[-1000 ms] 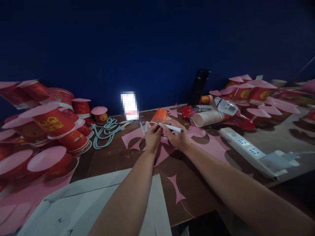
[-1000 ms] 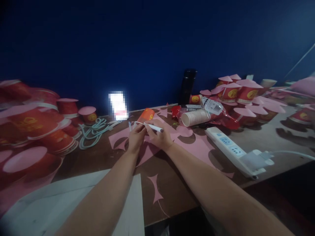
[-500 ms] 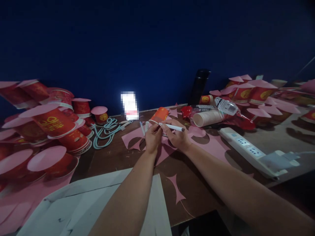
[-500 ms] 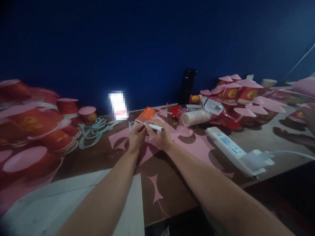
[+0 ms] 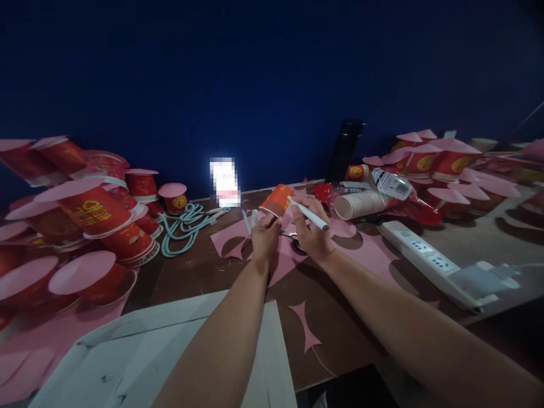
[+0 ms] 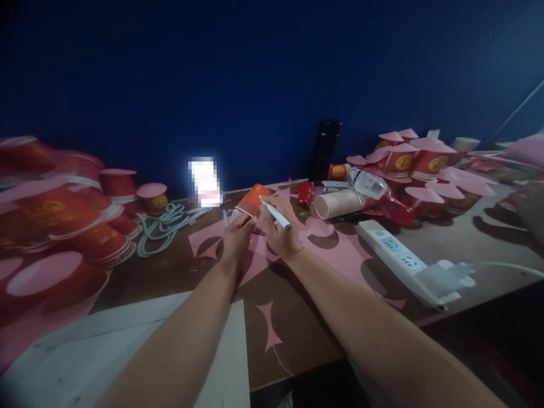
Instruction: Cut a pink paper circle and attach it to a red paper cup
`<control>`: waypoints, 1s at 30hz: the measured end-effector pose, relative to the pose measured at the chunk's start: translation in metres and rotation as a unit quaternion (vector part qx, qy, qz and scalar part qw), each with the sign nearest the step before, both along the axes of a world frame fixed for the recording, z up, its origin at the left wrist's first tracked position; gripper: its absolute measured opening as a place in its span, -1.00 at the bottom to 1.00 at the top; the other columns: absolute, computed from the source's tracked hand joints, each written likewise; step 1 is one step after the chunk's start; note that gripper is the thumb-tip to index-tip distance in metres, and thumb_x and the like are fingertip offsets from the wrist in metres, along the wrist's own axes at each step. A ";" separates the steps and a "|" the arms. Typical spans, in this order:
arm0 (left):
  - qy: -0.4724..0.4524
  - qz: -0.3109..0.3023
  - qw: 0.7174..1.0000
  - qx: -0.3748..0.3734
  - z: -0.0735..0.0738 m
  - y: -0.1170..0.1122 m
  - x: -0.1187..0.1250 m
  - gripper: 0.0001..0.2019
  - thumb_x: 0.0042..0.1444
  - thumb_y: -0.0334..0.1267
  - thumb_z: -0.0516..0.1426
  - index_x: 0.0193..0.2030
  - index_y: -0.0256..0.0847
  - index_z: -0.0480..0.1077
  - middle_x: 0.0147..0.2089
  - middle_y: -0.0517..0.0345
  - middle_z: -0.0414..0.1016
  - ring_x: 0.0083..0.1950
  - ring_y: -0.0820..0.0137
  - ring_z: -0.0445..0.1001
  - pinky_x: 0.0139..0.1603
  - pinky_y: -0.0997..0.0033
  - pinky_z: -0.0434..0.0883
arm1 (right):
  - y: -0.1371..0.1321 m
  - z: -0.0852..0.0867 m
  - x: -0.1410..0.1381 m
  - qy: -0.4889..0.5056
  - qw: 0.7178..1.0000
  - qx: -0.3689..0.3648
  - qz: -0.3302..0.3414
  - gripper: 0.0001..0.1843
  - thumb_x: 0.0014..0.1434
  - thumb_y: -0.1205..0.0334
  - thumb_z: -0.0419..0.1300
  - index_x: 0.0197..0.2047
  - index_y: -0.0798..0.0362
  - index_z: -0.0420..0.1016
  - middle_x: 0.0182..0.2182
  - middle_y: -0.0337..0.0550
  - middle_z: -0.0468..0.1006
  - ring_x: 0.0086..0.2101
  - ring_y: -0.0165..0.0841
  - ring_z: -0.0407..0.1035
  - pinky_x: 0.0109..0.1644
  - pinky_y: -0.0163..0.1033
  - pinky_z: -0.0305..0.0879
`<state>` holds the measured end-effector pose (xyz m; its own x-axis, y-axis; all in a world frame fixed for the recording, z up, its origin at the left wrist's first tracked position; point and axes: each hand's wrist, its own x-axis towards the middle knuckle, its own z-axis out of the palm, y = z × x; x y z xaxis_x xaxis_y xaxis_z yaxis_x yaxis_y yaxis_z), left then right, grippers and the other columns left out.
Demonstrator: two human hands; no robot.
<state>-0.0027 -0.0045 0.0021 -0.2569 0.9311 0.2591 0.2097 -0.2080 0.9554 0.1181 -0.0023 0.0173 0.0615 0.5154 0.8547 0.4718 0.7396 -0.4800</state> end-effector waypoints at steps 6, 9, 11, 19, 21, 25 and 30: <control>-0.001 -0.025 1.000 -0.012 0.003 -0.002 0.000 -0.86 0.04 -0.22 0.12 -0.41 -0.17 0.49 -0.35 0.21 0.46 -0.24 0.37 0.40 -0.10 0.38 0.33 | 0.000 -0.001 0.000 -0.026 1.000 0.009 0.015 -0.75 0.31 0.14 0.07 -0.01 0.00 0.42 -0.18 -0.07 0.54 -0.25 -0.29 0.46 -0.07 -0.09 0.41; -0.020 -0.030 0.999 -0.027 0.004 -0.002 0.001 -0.86 0.03 -0.25 0.12 -0.34 -0.17 0.51 -0.36 0.23 0.47 -0.27 0.39 0.40 -0.14 0.39 0.35 | -0.002 0.000 -0.002 -0.044 0.999 -0.009 0.027 -0.77 0.31 0.15 0.06 -0.06 0.01 0.45 -0.19 -0.06 0.56 -0.14 -0.25 0.46 0.01 -0.08 0.39; -0.026 -0.031 0.999 -0.021 0.003 -0.002 0.002 -0.85 0.02 -0.27 0.13 -0.31 -0.16 0.53 -0.32 0.22 0.50 -0.24 0.39 0.42 -0.11 0.37 0.36 | -0.003 0.000 -0.003 -0.048 0.998 -0.023 0.032 -0.77 0.31 0.14 0.06 -0.07 0.00 0.46 -0.18 -0.06 0.58 -0.12 -0.24 0.46 0.03 -0.08 0.39; -0.020 -0.032 0.999 -0.008 -0.006 0.002 0.004 -0.85 0.03 -0.27 0.16 -0.28 -0.15 0.54 -0.27 0.17 0.53 -0.23 0.37 0.47 -0.13 0.34 0.41 | -0.002 0.001 -0.002 -0.075 0.996 -0.037 0.032 -0.76 0.30 0.16 0.07 -0.09 -0.01 0.52 -0.15 -0.07 0.60 -0.12 -0.23 0.48 0.02 -0.10 0.41; -0.013 -0.028 1.000 -0.006 -0.006 0.002 0.005 -0.87 0.03 -0.28 0.16 -0.29 -0.15 0.54 -0.29 0.17 0.53 -0.23 0.38 0.47 -0.12 0.33 0.41 | -0.001 0.001 -0.002 -0.073 0.997 -0.028 0.024 -0.77 0.29 0.19 0.07 -0.10 -0.01 0.53 -0.16 -0.06 0.60 -0.13 -0.23 0.48 0.02 -0.09 0.41; 0.027 -0.019 0.999 0.005 -0.006 0.001 0.005 -0.91 0.04 -0.30 0.16 -0.37 -0.15 0.52 -0.32 0.19 0.50 -0.25 0.39 0.45 -0.14 0.36 0.40 | 0.000 0.002 -0.002 -0.071 0.997 -0.019 0.033 -0.78 0.29 0.22 0.08 -0.10 0.02 0.52 -0.17 -0.06 0.60 -0.13 -0.25 0.48 0.04 -0.09 0.39; 0.067 -0.017 0.997 0.034 -0.005 -0.001 0.005 -0.88 0.06 -0.31 0.13 -0.35 -0.16 0.52 -0.31 0.17 0.49 -0.24 0.40 0.44 -0.14 0.39 0.38 | -0.001 0.003 -0.002 -0.063 0.996 -0.036 0.045 -0.76 0.30 0.16 0.07 -0.09 0.01 0.52 -0.19 -0.06 0.60 -0.14 -0.26 0.49 0.01 -0.11 0.42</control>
<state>0.0028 -0.0055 -0.0030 -0.1851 0.9175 0.3519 0.3264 -0.2804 0.9027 0.1164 -0.0035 0.0208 -0.0942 0.5745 0.8130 0.4647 0.7476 -0.4745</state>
